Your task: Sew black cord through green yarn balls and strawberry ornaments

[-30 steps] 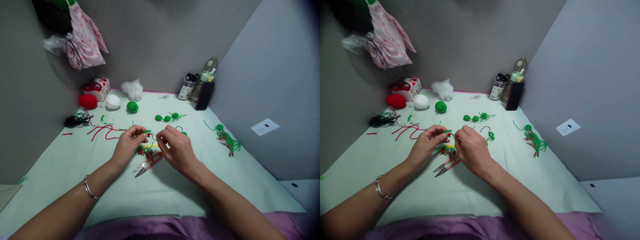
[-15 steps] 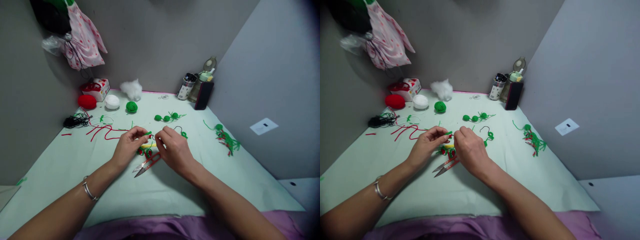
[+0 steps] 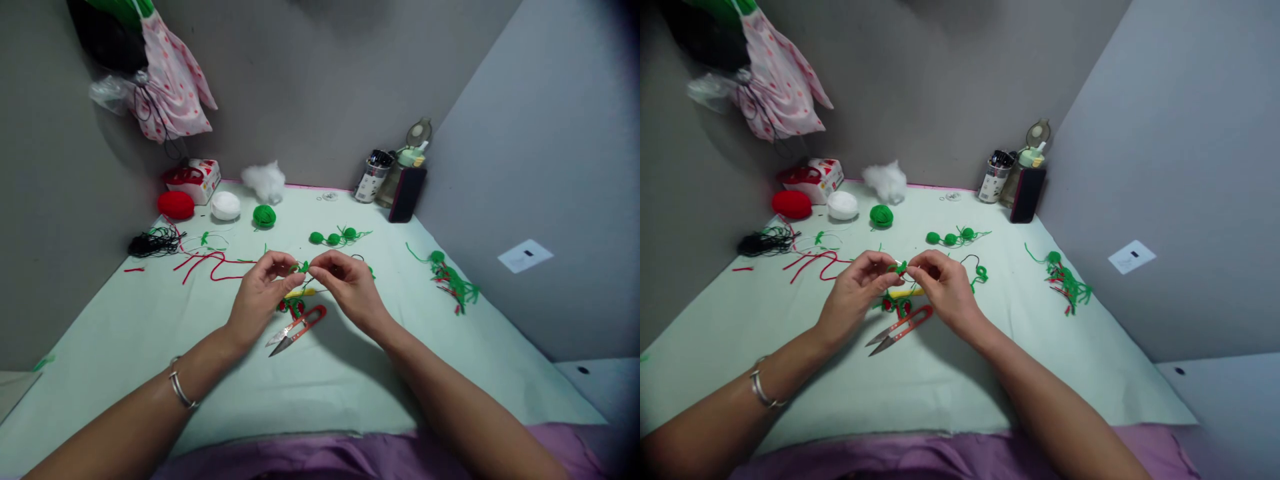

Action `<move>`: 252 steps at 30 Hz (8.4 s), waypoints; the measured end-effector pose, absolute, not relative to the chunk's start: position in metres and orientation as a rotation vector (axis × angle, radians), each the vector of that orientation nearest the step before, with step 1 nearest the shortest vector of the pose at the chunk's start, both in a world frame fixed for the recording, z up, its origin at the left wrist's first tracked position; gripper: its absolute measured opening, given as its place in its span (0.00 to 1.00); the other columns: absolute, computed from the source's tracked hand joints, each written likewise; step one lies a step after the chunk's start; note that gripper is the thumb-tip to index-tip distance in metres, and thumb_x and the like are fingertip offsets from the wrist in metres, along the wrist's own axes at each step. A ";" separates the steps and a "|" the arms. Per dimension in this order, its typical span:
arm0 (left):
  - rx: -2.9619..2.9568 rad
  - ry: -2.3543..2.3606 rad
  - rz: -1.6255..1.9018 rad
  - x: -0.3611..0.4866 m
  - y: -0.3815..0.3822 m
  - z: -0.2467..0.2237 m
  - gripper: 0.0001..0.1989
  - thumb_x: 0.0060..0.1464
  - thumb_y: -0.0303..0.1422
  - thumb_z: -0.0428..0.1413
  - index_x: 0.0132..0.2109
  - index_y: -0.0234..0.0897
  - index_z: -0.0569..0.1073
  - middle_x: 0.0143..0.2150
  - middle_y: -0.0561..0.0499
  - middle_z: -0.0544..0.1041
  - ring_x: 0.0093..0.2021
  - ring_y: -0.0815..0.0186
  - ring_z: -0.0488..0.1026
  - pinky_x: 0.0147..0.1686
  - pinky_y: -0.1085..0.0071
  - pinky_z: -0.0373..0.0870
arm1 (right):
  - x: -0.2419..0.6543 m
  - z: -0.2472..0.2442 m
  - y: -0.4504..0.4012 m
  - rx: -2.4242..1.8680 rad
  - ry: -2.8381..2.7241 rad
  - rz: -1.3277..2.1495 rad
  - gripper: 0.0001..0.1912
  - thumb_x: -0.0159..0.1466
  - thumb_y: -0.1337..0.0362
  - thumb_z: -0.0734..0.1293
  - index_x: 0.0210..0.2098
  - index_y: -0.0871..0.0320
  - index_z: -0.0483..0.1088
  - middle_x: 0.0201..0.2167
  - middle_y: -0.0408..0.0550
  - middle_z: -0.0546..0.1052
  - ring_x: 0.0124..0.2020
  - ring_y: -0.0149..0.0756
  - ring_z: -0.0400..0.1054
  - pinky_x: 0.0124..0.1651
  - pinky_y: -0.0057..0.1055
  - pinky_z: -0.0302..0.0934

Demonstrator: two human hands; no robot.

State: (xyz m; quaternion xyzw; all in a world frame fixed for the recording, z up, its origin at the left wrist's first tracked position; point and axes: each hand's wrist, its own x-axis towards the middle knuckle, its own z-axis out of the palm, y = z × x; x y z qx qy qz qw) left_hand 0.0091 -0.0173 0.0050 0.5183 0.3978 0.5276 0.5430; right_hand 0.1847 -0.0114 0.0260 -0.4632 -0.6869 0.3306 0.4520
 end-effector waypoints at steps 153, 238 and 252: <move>1.001 0.738 0.779 -0.003 -0.005 0.010 0.11 0.52 0.35 0.66 0.42 0.36 0.77 0.32 0.50 0.82 0.34 0.65 0.79 0.41 0.67 0.72 | 0.220 0.040 0.009 -1.007 -2.036 1.002 0.10 0.64 0.58 0.71 0.31 0.59 0.78 0.28 0.43 0.72 0.30 0.30 0.63 0.34 0.31 0.58; 0.925 0.899 1.141 -0.007 0.013 -0.011 0.14 0.48 0.33 0.67 0.41 0.35 0.75 0.34 0.52 0.79 0.34 0.68 0.79 0.35 0.75 0.73 | 0.209 0.045 -0.004 -1.130 -2.257 1.056 0.17 0.74 0.58 0.56 0.43 0.60 0.72 0.29 0.44 0.71 0.29 0.30 0.62 0.35 0.27 0.57; 0.861 0.918 1.175 -0.005 0.010 -0.006 0.10 0.50 0.30 0.66 0.39 0.33 0.75 0.34 0.51 0.80 0.34 0.67 0.81 0.42 0.71 0.77 | 0.211 0.033 0.002 -1.428 -2.211 0.688 0.20 0.71 0.50 0.61 0.38 0.58 0.76 0.28 0.44 0.75 0.27 0.30 0.61 0.32 0.29 0.52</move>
